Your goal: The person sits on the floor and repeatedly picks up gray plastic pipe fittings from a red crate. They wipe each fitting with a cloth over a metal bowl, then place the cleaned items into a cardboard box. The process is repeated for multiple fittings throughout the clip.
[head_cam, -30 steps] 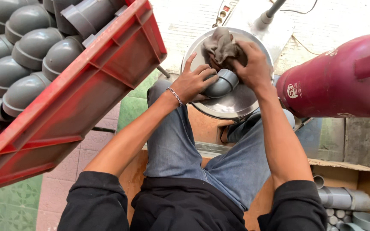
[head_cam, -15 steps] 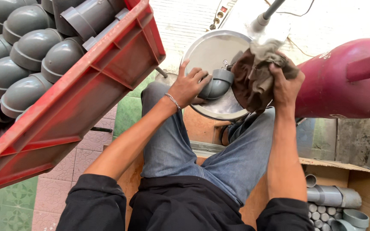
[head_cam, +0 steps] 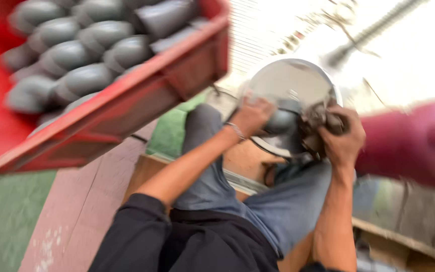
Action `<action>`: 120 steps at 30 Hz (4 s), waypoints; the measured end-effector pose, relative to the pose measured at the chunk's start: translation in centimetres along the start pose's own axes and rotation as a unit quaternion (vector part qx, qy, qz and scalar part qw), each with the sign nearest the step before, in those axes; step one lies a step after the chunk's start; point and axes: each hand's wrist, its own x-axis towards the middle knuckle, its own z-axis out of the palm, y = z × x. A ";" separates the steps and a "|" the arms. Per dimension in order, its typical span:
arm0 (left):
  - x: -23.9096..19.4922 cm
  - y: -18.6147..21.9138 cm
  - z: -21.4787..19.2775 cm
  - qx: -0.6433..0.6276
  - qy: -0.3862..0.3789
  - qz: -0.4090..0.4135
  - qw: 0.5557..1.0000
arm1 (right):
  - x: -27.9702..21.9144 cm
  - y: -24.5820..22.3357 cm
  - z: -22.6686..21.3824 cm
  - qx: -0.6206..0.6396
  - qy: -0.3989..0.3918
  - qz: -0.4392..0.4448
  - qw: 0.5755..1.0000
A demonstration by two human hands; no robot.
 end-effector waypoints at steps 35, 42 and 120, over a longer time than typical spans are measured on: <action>1.5 -0.3 -4.4 -0.024 0.198 0.057 0.978 | -4.3 0.9 8.0 -0.094 0.059 -0.079 0.991; 1.7 0.0 -5.2 -0.030 0.172 0.066 0.982 | -3.6 3.6 6.5 -0.128 0.058 -0.001 0.990; 3.0 0.8 -6.7 -0.056 -0.047 -0.028 0.997 | 0.9 1.9 -0.2 -0.117 -0.100 -0.137 0.978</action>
